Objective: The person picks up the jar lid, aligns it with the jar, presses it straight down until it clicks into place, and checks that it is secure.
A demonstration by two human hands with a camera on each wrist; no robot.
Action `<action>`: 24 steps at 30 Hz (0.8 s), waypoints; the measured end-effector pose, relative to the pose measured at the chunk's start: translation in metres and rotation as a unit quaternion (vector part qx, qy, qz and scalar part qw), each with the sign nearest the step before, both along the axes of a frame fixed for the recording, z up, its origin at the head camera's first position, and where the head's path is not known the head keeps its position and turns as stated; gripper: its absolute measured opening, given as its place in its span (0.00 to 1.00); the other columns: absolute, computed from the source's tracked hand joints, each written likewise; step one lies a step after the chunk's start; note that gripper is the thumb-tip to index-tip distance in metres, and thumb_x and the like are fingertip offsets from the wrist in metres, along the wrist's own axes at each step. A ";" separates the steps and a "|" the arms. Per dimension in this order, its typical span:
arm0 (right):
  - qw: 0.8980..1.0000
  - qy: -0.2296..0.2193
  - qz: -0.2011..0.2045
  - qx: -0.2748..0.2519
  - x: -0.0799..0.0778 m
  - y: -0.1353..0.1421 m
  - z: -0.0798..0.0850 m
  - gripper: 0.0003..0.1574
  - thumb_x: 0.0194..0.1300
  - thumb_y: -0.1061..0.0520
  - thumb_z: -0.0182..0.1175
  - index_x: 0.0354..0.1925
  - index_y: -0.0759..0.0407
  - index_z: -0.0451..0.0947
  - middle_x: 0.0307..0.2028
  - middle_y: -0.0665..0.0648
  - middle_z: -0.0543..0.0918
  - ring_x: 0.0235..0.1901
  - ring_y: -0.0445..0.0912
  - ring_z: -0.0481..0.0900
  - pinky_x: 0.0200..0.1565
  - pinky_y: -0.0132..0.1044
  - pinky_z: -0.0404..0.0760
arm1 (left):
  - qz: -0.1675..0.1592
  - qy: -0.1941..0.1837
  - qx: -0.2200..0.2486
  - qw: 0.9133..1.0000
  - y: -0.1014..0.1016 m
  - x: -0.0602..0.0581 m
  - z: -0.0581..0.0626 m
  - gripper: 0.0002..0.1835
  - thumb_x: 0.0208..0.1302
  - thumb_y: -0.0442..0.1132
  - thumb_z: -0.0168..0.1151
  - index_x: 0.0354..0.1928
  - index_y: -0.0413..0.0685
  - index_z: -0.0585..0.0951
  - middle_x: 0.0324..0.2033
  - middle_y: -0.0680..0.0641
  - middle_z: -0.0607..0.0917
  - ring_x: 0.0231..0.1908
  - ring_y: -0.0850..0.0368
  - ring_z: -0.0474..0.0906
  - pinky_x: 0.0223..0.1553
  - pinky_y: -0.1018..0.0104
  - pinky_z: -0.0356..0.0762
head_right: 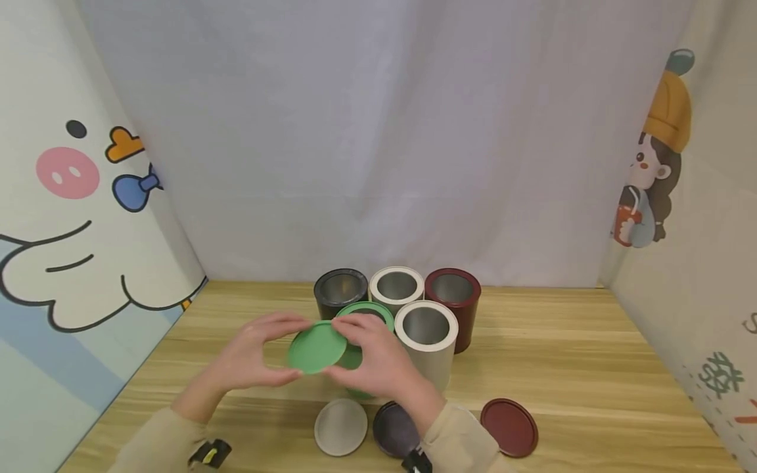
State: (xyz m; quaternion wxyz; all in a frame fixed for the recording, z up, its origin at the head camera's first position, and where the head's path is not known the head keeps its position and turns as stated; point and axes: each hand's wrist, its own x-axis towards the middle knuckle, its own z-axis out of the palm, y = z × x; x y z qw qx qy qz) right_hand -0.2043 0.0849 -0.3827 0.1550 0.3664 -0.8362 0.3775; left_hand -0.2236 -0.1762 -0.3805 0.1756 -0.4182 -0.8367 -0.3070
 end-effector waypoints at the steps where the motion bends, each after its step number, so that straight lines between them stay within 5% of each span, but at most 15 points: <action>1: 1.000 0.001 0.001 -0.002 0.000 0.002 0.000 0.39 0.51 0.52 0.76 0.60 0.62 0.79 0.57 0.56 0.78 0.59 0.52 0.74 0.56 0.45 0.77 | -0.002 0.001 0.001 1.000 0.002 -0.001 0.000 0.36 0.45 0.55 0.79 0.55 0.43 0.84 0.52 0.47 0.84 0.55 0.49 0.78 0.55 0.50 0.78; 24: 0.999 0.001 -0.026 0.047 -0.011 0.034 0.002 0.41 0.53 0.52 0.75 0.63 0.64 0.76 0.62 0.61 0.75 0.61 0.58 0.72 0.58 0.54 0.74 | -0.003 0.004 -0.012 1.000 0.036 -0.016 0.002 0.38 0.44 0.50 0.80 0.58 0.38 0.81 0.55 0.44 0.82 0.56 0.47 0.77 0.57 0.52 0.76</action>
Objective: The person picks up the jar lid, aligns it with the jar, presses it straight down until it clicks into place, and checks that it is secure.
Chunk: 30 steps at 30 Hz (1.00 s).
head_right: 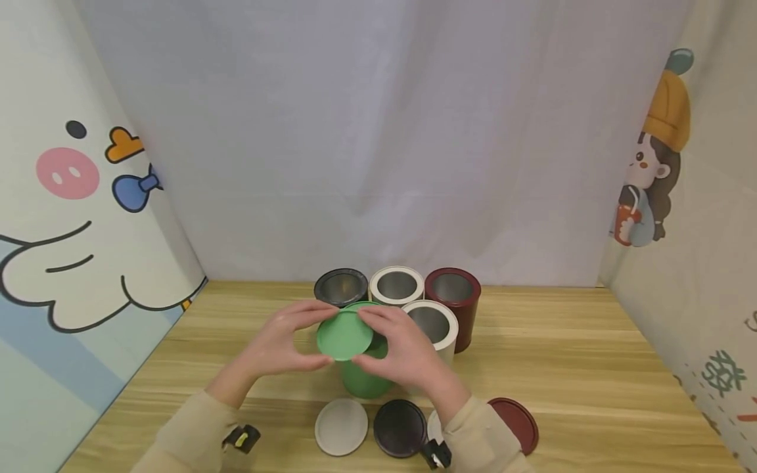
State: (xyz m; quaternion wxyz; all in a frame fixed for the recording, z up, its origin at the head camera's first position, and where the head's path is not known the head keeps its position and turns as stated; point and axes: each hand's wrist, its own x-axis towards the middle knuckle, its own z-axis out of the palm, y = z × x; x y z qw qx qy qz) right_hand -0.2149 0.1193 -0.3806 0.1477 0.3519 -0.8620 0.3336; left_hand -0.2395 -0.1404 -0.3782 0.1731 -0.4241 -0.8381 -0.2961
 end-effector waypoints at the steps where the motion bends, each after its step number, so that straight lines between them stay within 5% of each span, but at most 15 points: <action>1: 1.000 0.001 0.000 0.000 0.000 0.000 0.000 0.41 0.53 0.52 0.75 0.63 0.64 0.75 0.62 0.61 0.75 0.61 0.58 0.72 0.58 0.54 0.74 | 0.001 -0.004 0.000 1.000 0.001 0.000 0.000 0.38 0.44 0.50 0.80 0.58 0.38 0.81 0.55 0.43 0.81 0.57 0.47 0.76 0.57 0.51 0.76; 30: 0.995 -0.024 -0.024 0.093 -0.018 0.016 0.008 0.38 0.62 0.51 0.70 0.65 0.68 0.73 0.63 0.65 0.75 0.62 0.63 0.71 0.61 0.58 0.70 | 0.015 -0.069 -0.077 0.995 0.020 -0.028 0.001 0.37 0.53 0.51 0.76 0.62 0.38 0.78 0.59 0.42 0.79 0.61 0.45 0.73 0.60 0.51 0.73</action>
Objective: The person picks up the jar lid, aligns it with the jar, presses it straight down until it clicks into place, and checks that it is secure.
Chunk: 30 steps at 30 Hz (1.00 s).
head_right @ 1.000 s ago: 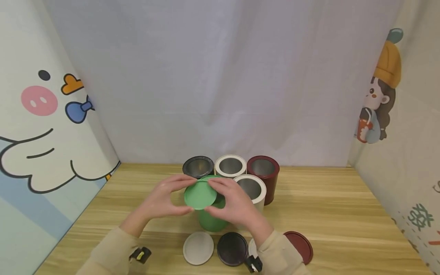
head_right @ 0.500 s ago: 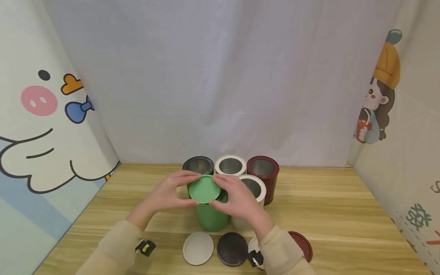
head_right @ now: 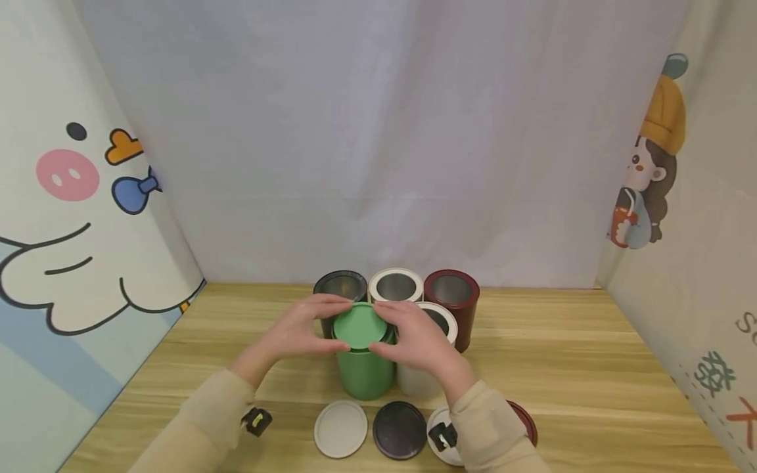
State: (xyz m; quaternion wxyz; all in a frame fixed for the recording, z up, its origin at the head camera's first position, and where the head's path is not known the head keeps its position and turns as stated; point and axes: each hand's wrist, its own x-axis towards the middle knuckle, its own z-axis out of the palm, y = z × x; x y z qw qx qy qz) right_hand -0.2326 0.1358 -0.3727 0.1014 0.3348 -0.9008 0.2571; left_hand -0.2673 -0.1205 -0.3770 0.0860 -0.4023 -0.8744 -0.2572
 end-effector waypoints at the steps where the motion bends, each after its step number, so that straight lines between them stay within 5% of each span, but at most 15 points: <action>1: 1.000 -0.001 0.001 0.001 0.000 0.001 0.000 0.38 0.62 0.51 0.70 0.65 0.68 0.72 0.63 0.66 0.75 0.62 0.63 0.71 0.61 0.58 0.70 | 0.001 -0.004 -0.002 1.000 0.001 0.000 0.000 0.37 0.53 0.51 0.76 0.62 0.39 0.78 0.59 0.42 0.79 0.61 0.45 0.73 0.60 0.51 0.73; 30: 0.999 -0.018 0.022 0.020 -0.005 0.004 0.000 0.37 0.64 0.53 0.67 0.64 0.71 0.72 0.63 0.69 0.74 0.62 0.64 0.70 0.61 0.58 0.70 | 0.011 -0.041 -0.016 0.999 0.002 -0.001 0.002 0.37 0.54 0.51 0.76 0.62 0.39 0.78 0.60 0.42 0.78 0.62 0.44 0.71 0.60 0.49 0.72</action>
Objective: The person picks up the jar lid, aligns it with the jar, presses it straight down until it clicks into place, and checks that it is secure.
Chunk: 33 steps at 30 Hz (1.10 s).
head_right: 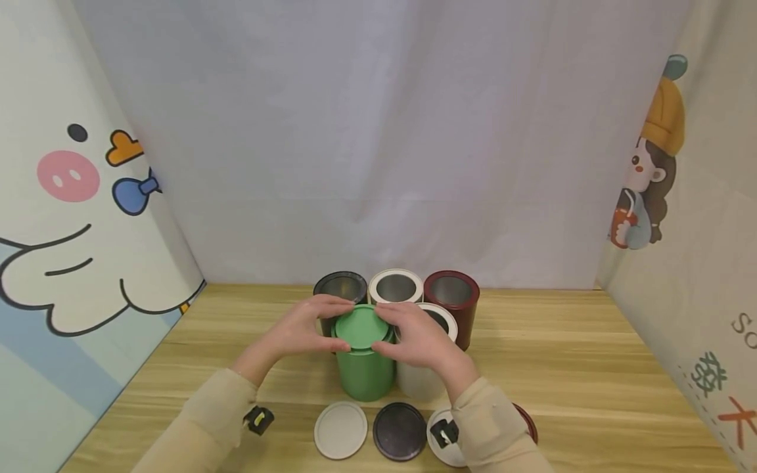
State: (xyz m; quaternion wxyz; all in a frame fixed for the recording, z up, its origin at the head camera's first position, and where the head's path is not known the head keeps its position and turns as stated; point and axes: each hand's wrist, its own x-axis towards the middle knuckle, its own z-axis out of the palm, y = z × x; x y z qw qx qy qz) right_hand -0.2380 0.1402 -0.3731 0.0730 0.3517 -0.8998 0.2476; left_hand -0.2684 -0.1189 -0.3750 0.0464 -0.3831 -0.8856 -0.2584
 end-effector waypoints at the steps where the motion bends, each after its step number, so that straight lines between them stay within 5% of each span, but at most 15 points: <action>1: 1.000 -0.001 0.001 0.000 0.000 0.000 0.000 0.37 0.64 0.53 0.67 0.64 0.71 0.71 0.63 0.69 0.73 0.63 0.64 0.70 0.61 0.58 0.70 | -0.001 0.001 0.000 1.000 0.000 -0.001 0.000 0.37 0.54 0.51 0.76 0.62 0.39 0.79 0.60 0.42 0.78 0.62 0.44 0.71 0.60 0.49 0.72; 15: 0.999 0.031 -0.003 -0.013 0.002 0.001 0.000 0.33 0.64 0.53 0.68 0.62 0.68 0.75 0.59 0.66 0.78 0.59 0.62 0.74 0.59 0.57 0.73 | -0.017 0.025 0.013 0.999 -0.007 0.001 -0.001 0.32 0.58 0.48 0.74 0.61 0.38 0.79 0.59 0.42 0.80 0.61 0.43 0.73 0.59 0.48 0.73; 25: 0.998 0.059 -0.015 -0.007 0.003 -0.002 -0.001 0.30 0.62 0.53 0.70 0.59 0.66 0.79 0.57 0.63 0.80 0.58 0.59 0.76 0.58 0.54 0.74 | -0.063 0.108 -0.013 0.992 -0.008 0.000 0.001 0.25 0.61 0.44 0.72 0.56 0.37 0.83 0.56 0.43 0.82 0.56 0.46 0.76 0.57 0.53 0.75; 33: 0.998 0.056 -0.022 -0.001 0.005 -0.005 0.002 0.28 0.63 0.52 0.70 0.56 0.66 0.81 0.57 0.61 0.81 0.57 0.57 0.76 0.58 0.52 0.75 | -0.062 0.101 -0.012 0.993 -0.007 0.002 0.004 0.23 0.60 0.44 0.73 0.53 0.38 0.85 0.55 0.44 0.83 0.55 0.46 0.76 0.56 0.53 0.75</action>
